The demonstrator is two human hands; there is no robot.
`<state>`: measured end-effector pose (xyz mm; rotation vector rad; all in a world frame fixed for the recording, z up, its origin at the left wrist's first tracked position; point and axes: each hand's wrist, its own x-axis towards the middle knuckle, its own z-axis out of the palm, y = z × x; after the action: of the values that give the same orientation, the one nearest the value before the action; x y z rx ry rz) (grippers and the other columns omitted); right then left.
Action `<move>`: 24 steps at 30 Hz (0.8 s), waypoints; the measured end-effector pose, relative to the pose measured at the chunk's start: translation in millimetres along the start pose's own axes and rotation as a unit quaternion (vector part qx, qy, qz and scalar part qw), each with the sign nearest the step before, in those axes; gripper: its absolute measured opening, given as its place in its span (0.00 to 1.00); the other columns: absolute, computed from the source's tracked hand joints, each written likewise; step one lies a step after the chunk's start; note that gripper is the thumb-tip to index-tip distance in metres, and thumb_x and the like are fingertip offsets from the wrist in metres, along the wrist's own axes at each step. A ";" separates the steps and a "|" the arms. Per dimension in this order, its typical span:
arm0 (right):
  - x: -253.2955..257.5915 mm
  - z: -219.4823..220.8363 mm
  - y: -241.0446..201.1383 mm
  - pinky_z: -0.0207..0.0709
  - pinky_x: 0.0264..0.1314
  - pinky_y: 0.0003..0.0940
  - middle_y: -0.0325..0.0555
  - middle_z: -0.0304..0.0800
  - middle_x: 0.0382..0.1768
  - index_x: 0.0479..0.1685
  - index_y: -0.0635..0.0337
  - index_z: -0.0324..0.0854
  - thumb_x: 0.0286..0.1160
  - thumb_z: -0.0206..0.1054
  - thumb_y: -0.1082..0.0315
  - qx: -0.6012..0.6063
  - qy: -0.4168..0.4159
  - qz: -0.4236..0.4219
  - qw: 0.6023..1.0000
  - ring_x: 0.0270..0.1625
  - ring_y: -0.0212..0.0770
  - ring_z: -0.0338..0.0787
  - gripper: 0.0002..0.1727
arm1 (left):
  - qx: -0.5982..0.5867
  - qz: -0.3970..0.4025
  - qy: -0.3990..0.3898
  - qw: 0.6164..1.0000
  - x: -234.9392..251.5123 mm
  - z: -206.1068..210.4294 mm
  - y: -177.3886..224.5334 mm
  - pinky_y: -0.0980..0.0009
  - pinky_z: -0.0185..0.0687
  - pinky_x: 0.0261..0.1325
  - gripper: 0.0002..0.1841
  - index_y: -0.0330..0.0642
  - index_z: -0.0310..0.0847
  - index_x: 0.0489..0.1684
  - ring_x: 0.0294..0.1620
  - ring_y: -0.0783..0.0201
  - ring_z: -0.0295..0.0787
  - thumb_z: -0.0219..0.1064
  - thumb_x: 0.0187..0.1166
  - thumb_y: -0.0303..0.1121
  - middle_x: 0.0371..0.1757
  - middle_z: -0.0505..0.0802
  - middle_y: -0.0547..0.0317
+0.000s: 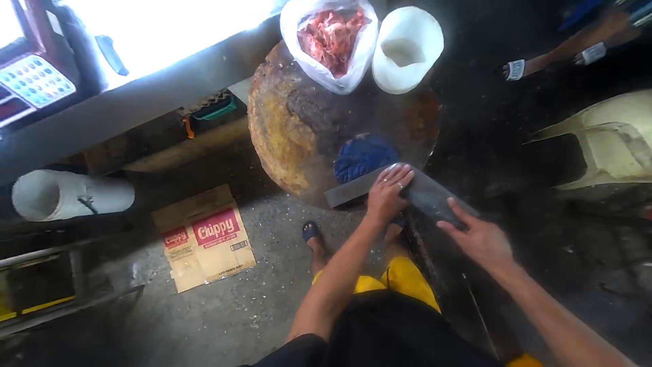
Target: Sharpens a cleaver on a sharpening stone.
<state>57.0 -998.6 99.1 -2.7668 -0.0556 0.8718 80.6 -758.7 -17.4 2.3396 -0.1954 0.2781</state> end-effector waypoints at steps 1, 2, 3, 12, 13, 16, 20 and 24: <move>-5.8 5.8 -14.1 0.80 0.50 0.74 0.61 0.96 0.48 0.90 0.17 0.60 0.74 0.56 0.23 -0.002 -0.024 -0.007 1.000 0.48 0.68 0.94 0.41 | 0.011 -0.006 -0.013 1.000 -15.2 -9.7 -8.8 0.60 0.61 0.91 0.34 0.51 0.87 0.70 0.85 0.66 0.73 0.85 0.55 0.35 0.78 0.86 0.66; -10.7 17.2 -31.3 0.81 0.50 0.73 0.59 0.96 0.46 0.90 0.17 0.60 0.75 0.55 0.24 -0.003 -0.051 -0.026 0.998 0.47 0.66 0.94 0.40 | 0.030 -0.024 -0.011 0.999 -39.4 -26.4 -20.1 0.59 0.61 0.91 0.32 0.54 0.87 0.71 0.85 0.66 0.73 0.84 0.59 0.37 0.79 0.85 0.68; -14.0 31.1 -47.3 0.82 0.49 0.70 0.57 0.97 0.44 0.90 0.15 0.59 0.76 0.53 0.23 -0.007 -0.075 -0.049 0.996 0.45 0.64 0.94 0.40 | 0.058 -0.046 0.010 0.997 -67.8 -42.9 -31.4 0.59 0.65 0.90 0.29 0.56 0.87 0.71 0.84 0.66 0.74 0.81 0.63 0.39 0.78 0.86 0.70; 9.1 -15.4 14.6 0.80 0.48 0.74 0.62 0.96 0.48 0.90 0.16 0.60 0.73 0.54 0.21 -0.018 -0.006 0.003 1.000 0.47 0.70 0.94 0.42 | 0.009 -0.028 0.003 1.000 8.4 11.8 13.3 0.60 0.63 0.90 0.32 0.51 0.89 0.68 0.83 0.65 0.76 0.85 0.55 0.34 0.76 0.87 0.66; 9.1 -11.3 5.6 0.80 0.49 0.73 0.61 0.96 0.48 0.90 0.17 0.60 0.74 0.54 0.22 -0.022 -0.029 -0.013 0.999 0.47 0.69 0.94 0.41 | 0.016 -0.035 -0.003 0.999 -4.1 6.2 5.0 0.60 0.62 0.91 0.32 0.54 0.88 0.70 0.85 0.67 0.73 0.84 0.59 0.35 0.78 0.85 0.69; 6.3 27.8 -59.3 0.82 0.53 0.70 0.57 0.96 0.47 0.91 0.15 0.57 0.77 0.51 0.23 -0.012 -0.140 -0.097 0.985 0.49 0.64 0.94 0.39 | 0.082 -0.105 0.037 0.990 -86.3 -57.9 -36.6 0.56 0.69 0.88 0.28 0.57 0.90 0.67 0.82 0.64 0.77 0.81 0.61 0.40 0.75 0.88 0.69; 6.9 38.0 -78.2 0.81 0.54 0.68 0.55 0.95 0.50 0.92 0.11 0.52 0.69 0.58 0.21 -0.024 -0.175 -0.123 0.977 0.51 0.62 0.93 0.45 | 0.105 -0.133 0.071 0.983 -104.2 -89.3 -39.2 0.51 0.71 0.84 0.26 0.43 0.94 0.58 0.74 0.54 0.86 0.80 0.56 0.38 0.67 0.93 0.54; 12.8 -10.5 -0.5 0.80 0.54 0.71 0.59 0.93 0.56 0.92 0.08 0.47 0.77 0.67 0.39 -0.100 -0.089 -0.018 0.991 0.55 0.66 0.92 0.44 | 0.023 -0.087 0.042 0.995 -21.3 -13.5 12.4 0.53 0.66 0.87 0.29 0.48 0.91 0.63 0.79 0.57 0.81 0.85 0.54 0.35 0.72 0.90 0.57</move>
<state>73.5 -999.0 100.4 -2.8497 -0.2357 1.1607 55.4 -756.5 -5.1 2.3677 0.0550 0.2962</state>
